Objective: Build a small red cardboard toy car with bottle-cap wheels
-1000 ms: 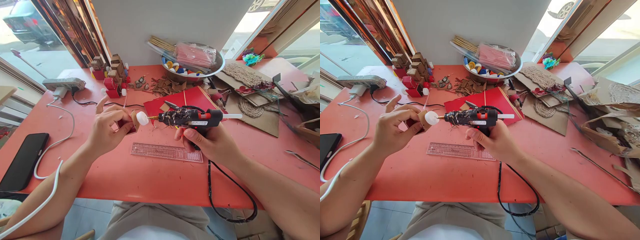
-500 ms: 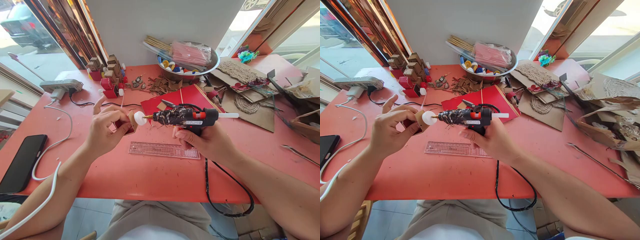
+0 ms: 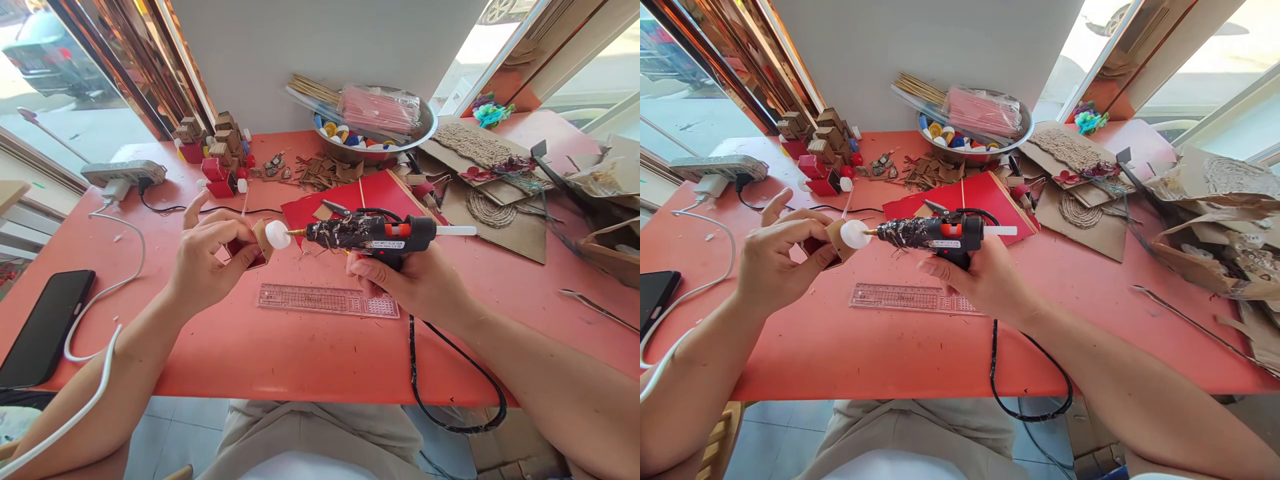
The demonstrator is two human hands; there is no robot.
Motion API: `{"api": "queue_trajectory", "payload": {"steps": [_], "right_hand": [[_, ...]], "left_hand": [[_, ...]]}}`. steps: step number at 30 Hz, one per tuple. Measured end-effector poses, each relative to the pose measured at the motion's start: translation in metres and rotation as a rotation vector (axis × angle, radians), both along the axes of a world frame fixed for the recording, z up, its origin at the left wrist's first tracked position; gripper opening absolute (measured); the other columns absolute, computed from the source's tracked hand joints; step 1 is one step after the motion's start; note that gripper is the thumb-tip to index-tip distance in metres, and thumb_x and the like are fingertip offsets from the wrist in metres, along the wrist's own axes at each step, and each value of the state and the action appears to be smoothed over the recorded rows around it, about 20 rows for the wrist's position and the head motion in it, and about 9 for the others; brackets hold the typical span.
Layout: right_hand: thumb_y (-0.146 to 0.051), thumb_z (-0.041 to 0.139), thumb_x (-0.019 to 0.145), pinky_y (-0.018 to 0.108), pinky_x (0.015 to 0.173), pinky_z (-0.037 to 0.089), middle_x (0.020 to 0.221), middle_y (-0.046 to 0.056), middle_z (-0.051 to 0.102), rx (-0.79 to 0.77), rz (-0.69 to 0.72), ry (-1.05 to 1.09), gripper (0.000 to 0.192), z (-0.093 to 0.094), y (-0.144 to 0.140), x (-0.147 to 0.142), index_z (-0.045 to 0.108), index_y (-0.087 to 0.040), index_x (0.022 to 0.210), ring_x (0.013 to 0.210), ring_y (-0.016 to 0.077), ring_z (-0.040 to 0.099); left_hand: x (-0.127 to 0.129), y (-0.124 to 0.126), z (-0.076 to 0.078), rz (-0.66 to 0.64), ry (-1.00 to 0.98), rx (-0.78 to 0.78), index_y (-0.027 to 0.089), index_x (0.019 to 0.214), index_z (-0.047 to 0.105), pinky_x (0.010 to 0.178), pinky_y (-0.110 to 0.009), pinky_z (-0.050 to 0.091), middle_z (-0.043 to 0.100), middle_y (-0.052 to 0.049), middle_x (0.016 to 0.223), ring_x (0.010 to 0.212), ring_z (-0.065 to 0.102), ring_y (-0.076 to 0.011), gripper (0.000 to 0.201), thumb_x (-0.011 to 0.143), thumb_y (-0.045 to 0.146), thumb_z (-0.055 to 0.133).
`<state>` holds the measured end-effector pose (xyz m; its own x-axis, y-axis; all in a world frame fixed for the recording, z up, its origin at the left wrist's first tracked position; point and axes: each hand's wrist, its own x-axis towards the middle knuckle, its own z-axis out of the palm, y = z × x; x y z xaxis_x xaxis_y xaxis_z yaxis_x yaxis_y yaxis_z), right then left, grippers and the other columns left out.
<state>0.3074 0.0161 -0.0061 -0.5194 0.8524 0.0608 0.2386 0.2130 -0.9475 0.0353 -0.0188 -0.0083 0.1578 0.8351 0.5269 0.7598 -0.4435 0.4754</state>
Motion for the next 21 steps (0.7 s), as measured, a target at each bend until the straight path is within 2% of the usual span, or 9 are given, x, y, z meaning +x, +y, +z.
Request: {"api": "queue_trajectory", "payload": {"steps": [9, 15, 21], "right_hand": [[-0.092, 0.066, 0.080, 0.030, 0.047, 0.050, 0.049, -0.002, 0.057, -0.011, 0.018, -0.015, 0.069, 0.0006, -0.0008, 0.0019, 0.058, -0.025, 0.069, 0.046, 0.0157, 0.057], [-0.082, 0.077, 0.081, 0.031, 0.045, 0.048, 0.053, -0.003, 0.058, -0.024, 0.014, 0.024, 0.058, 0.0000, 0.0001, 0.0015, 0.061, -0.027, 0.072, 0.045, 0.0155, 0.056], [-0.082, 0.076, 0.082, 0.031, 0.045, 0.046, 0.052, -0.003, 0.057, -0.003, 0.022, 0.023, 0.058, 0.0001, 0.0009, 0.0022, 0.060, -0.028, 0.071, 0.045, 0.0161, 0.057]], "left_hand": [[0.0009, -0.0002, 0.0012, 0.005, -0.012, 0.003, 0.028, 0.064, 0.059, 0.116, -0.059, 0.051, 0.075, 0.005, 0.067, 0.070, 0.071, -0.0187, 0.026, 0.090, 0.028, 0.061], [0.0018, -0.0007, 0.0015, 0.023, 0.009, -0.033, 0.028, 0.061, 0.058, 0.115, -0.058, 0.052, 0.076, 0.004, 0.068, 0.072, 0.070, -0.0199, 0.029, 0.090, 0.032, 0.059], [0.0008, -0.0005, 0.0033, 0.028, -0.024, -0.011, 0.028, 0.061, 0.058, 0.125, -0.061, 0.044, 0.075, 0.007, 0.068, 0.070, 0.070, -0.0182, 0.027, 0.088, 0.031, 0.062]]}}
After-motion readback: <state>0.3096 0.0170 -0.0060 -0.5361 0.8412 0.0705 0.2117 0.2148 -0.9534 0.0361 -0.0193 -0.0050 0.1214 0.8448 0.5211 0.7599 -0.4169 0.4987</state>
